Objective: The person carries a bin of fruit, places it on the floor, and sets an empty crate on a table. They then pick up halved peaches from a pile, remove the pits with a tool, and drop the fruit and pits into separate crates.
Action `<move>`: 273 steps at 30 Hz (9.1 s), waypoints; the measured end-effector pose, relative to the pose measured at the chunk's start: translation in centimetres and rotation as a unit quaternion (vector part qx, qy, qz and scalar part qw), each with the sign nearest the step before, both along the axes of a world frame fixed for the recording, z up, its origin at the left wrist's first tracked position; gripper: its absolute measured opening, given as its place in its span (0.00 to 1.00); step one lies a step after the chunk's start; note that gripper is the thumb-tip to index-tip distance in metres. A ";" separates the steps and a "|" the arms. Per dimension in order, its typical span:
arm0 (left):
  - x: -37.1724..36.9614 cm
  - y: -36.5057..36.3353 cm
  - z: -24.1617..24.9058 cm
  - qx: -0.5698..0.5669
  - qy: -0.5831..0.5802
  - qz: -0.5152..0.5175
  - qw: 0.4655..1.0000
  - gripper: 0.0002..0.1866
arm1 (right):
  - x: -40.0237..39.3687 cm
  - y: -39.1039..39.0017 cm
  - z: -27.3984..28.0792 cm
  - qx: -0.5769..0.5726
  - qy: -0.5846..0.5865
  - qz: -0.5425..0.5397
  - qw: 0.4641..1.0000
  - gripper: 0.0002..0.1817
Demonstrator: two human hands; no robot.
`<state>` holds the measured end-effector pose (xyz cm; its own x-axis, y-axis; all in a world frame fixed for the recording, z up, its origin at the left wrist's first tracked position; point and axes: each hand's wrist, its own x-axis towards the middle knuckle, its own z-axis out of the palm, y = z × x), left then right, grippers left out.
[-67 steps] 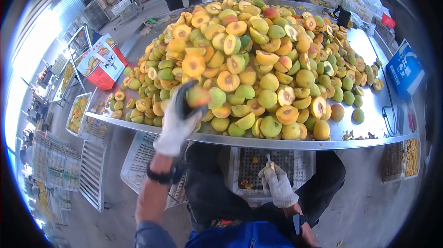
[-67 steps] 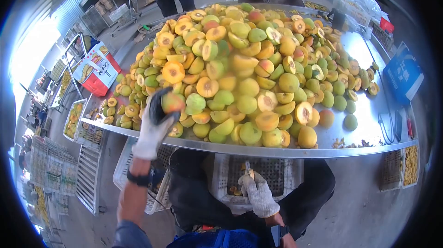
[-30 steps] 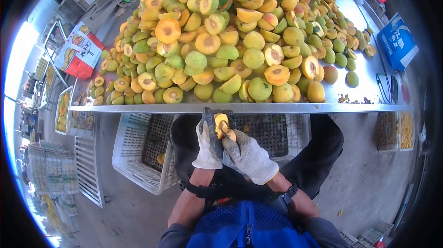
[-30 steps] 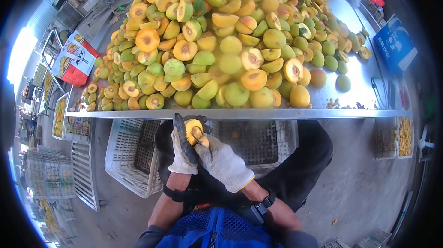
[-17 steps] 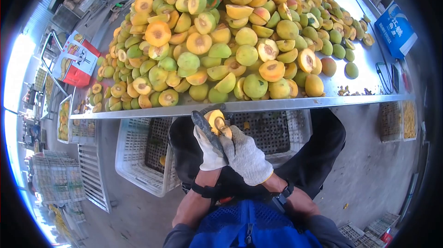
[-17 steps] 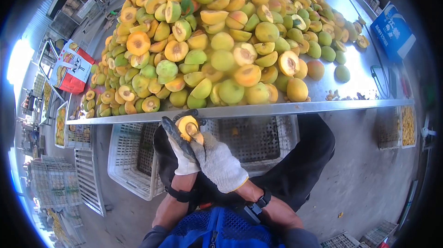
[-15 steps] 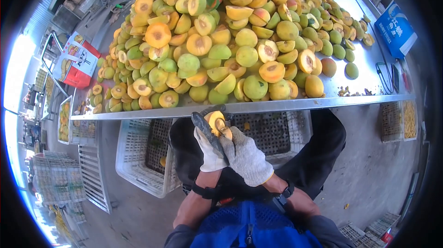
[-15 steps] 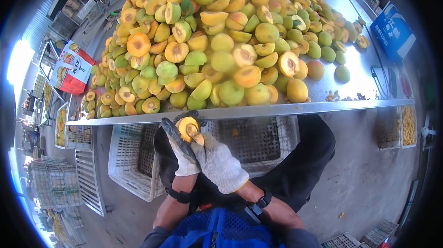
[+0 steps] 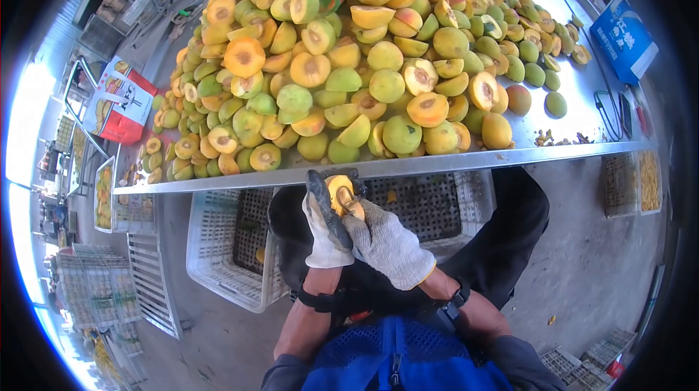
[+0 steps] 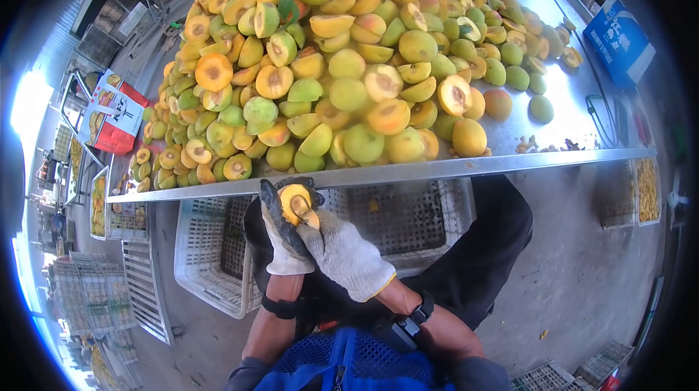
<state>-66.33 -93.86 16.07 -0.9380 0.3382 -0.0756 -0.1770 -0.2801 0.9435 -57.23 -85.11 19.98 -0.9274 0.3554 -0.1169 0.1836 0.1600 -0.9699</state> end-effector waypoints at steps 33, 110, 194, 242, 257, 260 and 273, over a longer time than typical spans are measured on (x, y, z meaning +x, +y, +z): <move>-1.2 0.4 -1.0 -0.015 0.029 0.020 0.999 0.28 | -0.8 0.0 0.4 0.003 -0.010 0.006 1.000 0.16; -1.5 -0.9 6.5 -0.011 0.113 -0.085 0.990 0.20 | 1.8 2.1 4.5 0.094 -0.005 -0.021 0.995 0.15; -2.9 -13.6 6.7 -0.498 0.384 0.209 0.749 0.20 | 5.8 5.7 -5.1 -0.259 -0.188 0.002 0.947 0.19; 2.9 -0.6 -8.6 0.038 -0.199 -0.117 0.972 0.24 | 5.0 4.9 -7.9 -0.073 -0.098 -0.075 0.990 0.19; 3.3 -0.2 -8.0 -0.025 -0.230 -0.071 0.970 0.27 | 4.1 3.5 -4.2 0.138 -0.120 -0.181 0.966 0.18; 3.1 0.1 -8.0 0.017 -0.216 -0.090 0.972 0.26 | 4.5 3.3 -4.4 0.135 -0.129 -0.104 0.977 0.17; 4.4 0.5 -12.2 0.024 -0.080 -0.040 0.996 0.22 | 3.6 1.1 -6.0 0.070 -0.171 -0.027 0.982 0.19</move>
